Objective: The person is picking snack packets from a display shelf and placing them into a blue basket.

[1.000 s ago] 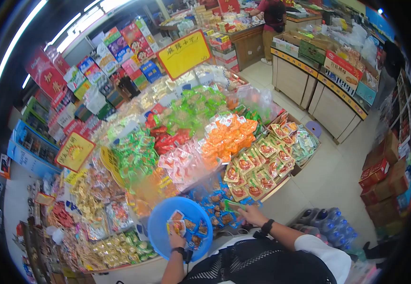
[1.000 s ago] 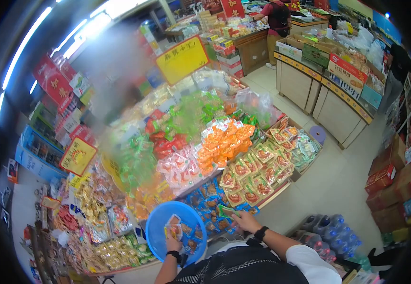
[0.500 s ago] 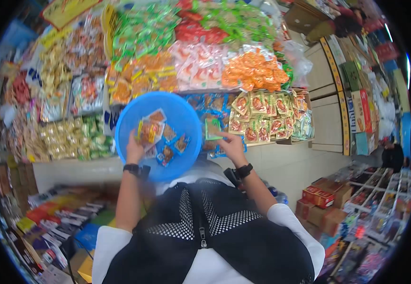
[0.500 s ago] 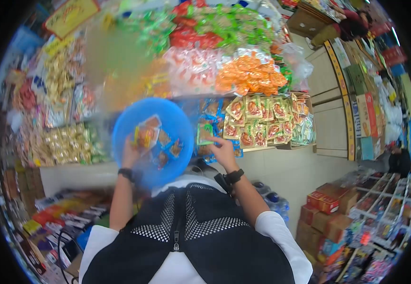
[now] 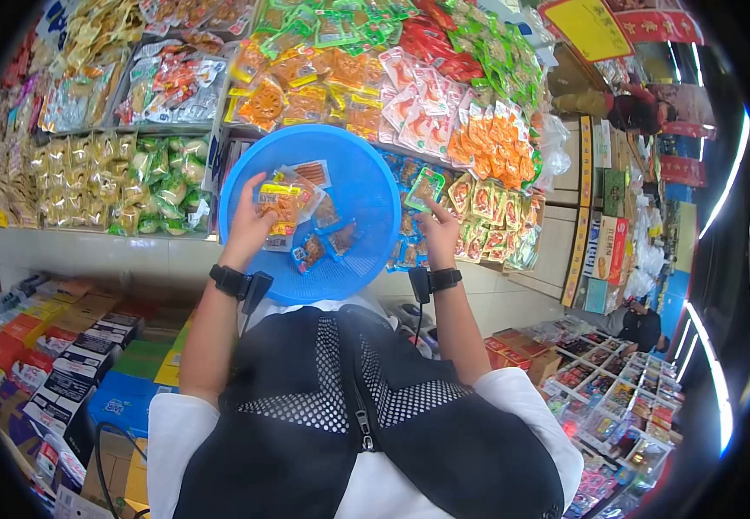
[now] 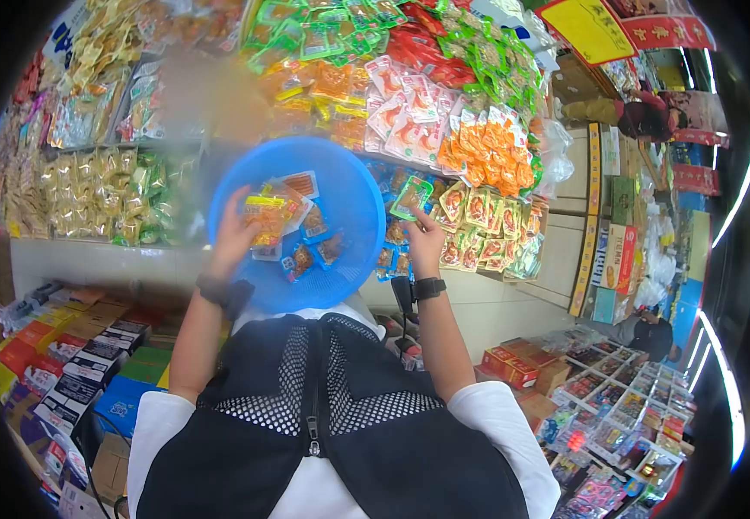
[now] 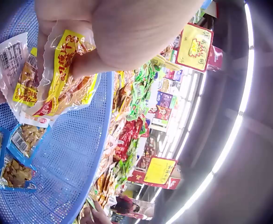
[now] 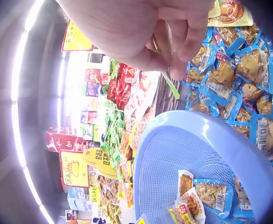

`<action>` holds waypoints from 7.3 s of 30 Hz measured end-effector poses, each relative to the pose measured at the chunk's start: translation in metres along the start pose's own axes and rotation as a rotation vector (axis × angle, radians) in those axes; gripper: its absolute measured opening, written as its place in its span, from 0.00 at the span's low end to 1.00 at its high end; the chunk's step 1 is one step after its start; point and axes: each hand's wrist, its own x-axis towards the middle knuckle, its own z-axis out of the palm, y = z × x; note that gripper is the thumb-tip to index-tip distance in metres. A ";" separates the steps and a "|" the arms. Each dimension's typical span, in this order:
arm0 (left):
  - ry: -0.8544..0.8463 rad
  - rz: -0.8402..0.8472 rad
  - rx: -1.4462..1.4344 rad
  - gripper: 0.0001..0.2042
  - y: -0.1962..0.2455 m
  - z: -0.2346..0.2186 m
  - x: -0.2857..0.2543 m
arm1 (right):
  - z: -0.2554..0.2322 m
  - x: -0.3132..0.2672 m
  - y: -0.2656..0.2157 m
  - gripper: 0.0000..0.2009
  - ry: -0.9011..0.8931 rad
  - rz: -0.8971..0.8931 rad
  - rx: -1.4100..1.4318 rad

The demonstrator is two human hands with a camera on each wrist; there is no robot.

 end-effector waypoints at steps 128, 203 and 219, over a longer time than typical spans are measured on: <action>-0.406 -0.528 -0.358 0.19 0.055 0.054 0.009 | 0.144 -0.106 -0.024 0.23 -0.079 -0.601 -0.240; -0.690 -0.118 1.322 0.29 -0.040 0.040 -0.009 | -0.010 -0.056 0.005 0.17 -0.084 0.088 0.408; -0.476 -0.099 0.834 0.12 -0.064 0.063 -0.003 | -0.020 -0.010 0.037 0.11 -0.030 0.253 0.402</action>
